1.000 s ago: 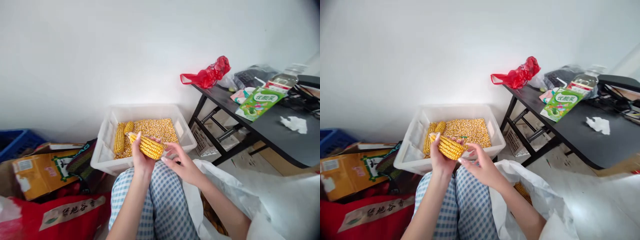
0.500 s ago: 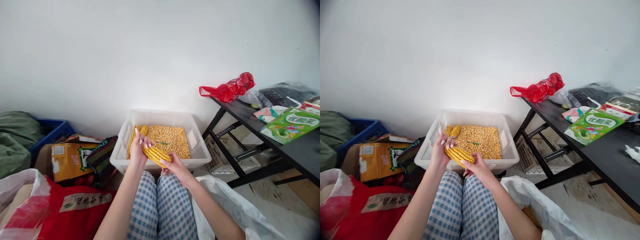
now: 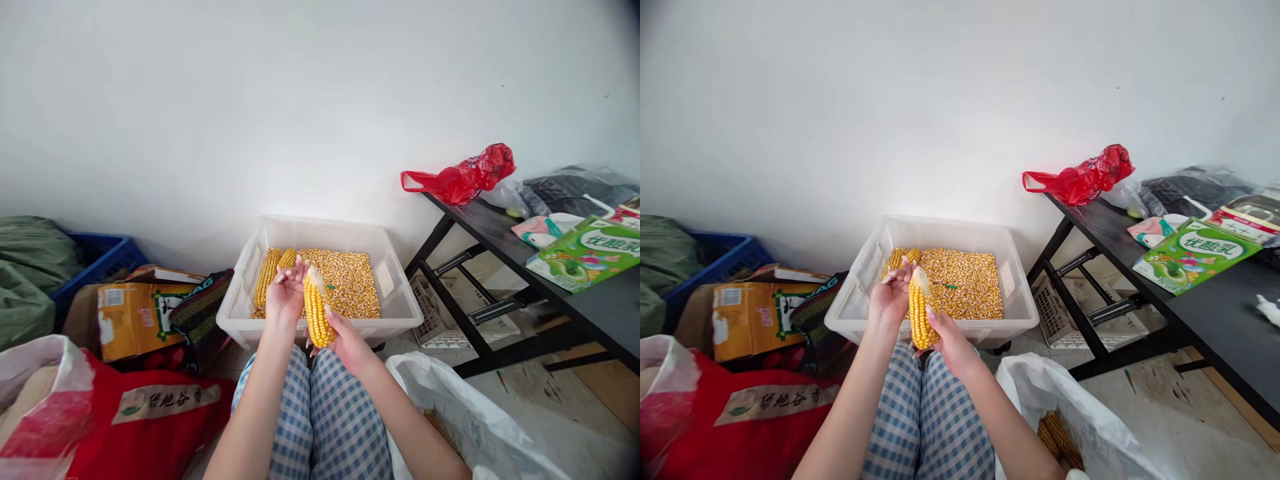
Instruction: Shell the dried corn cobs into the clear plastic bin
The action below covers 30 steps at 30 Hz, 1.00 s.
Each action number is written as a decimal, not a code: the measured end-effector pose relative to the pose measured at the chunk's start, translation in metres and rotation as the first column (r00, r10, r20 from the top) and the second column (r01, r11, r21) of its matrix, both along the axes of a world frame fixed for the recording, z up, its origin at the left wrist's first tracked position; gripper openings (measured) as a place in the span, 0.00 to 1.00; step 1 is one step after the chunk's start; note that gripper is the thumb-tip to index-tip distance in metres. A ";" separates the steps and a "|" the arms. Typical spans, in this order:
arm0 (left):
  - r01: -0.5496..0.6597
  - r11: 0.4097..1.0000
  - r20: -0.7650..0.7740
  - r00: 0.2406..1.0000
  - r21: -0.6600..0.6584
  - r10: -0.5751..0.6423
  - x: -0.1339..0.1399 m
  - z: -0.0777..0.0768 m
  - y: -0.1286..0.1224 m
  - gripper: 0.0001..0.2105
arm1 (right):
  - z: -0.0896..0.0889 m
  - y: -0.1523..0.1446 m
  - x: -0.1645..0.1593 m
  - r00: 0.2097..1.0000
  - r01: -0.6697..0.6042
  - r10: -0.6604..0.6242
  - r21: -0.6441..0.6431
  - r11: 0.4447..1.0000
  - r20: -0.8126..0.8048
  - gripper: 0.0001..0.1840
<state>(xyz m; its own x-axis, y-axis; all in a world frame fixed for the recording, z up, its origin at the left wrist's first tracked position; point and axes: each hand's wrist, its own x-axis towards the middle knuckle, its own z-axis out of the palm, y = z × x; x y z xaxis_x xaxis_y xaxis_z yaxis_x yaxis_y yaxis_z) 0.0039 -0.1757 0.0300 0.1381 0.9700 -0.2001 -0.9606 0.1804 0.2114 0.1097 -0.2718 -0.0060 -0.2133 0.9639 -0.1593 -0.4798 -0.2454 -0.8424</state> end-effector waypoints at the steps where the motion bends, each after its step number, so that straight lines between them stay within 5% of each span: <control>1: 0.008 1.000 -0.029 1.000 0.014 -0.008 0.001 -0.004 -0.001 0.18 | 0.001 0.000 -0.002 0.998 0.066 -0.066 0.006 0.998 -0.006 0.20; 5: 0.130 0.977 -0.436 0.899 0.168 -0.045 0.008 -0.019 -0.015 0.18 | 0.009 0.004 -0.004 0.954 0.296 -0.298 0.071 0.953 0.033 0.19; 9: 0.317 0.900 -0.851 0.515 0.299 0.101 0.014 -0.026 -0.035 0.18 | 0.009 0.010 0.000 0.916 0.384 -0.396 0.153 0.910 0.056 0.23; 12: 0.429 0.829 -0.922 0.300 0.359 0.244 0.013 -0.028 -0.045 0.19 | 0.003 0.013 0.002 0.915 0.392 -0.402 0.143 0.909 0.045 0.24; 15: 0.461 0.806 -0.928 0.216 0.372 0.305 0.010 -0.030 -0.048 0.20 | -0.001 0.015 0.000 0.928 0.373 -0.372 0.090 0.924 -0.028 0.24; 18: 0.410 0.815 -0.911 0.228 0.409 0.343 0.008 -0.032 -0.046 0.20 | 0.002 0.020 -0.003 0.913 0.391 -0.384 0.024 0.920 -0.138 0.22; 20: 0.295 0.838 -0.877 0.304 0.459 0.373 0.007 -0.031 -0.046 0.20 | 0.006 0.022 -0.005 0.906 0.375 -0.369 -0.012 0.927 -0.208 0.20; 23: 0.169 0.876 -0.776 0.559 0.452 0.293 0.003 -0.027 -0.047 0.21 | 0.009 0.022 -0.007 0.903 0.320 -0.317 -0.037 0.947 -0.292 0.18; 26: 0.270 0.892 -0.656 0.754 0.362 0.038 -0.006 -0.022 -0.053 0.25 | 0.006 0.023 -0.006 0.900 0.298 -0.310 -0.086 0.951 -0.306 0.17; 30: 0.439 0.865 -0.733 0.667 0.245 -0.131 -0.027 -0.018 -0.063 0.26 | 0.007 0.059 -0.003 0.941 0.259 -0.301 -0.239 0.936 -0.155 0.17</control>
<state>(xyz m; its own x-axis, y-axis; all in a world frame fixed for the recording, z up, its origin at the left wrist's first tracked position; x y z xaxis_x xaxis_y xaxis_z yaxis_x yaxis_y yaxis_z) -0.0234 -0.2384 0.0117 0.3970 0.9178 0.0095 -0.4345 0.1788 0.8827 0.1071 -0.2130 0.0006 0.0149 0.9367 -0.3498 -0.6979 -0.2408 -0.6745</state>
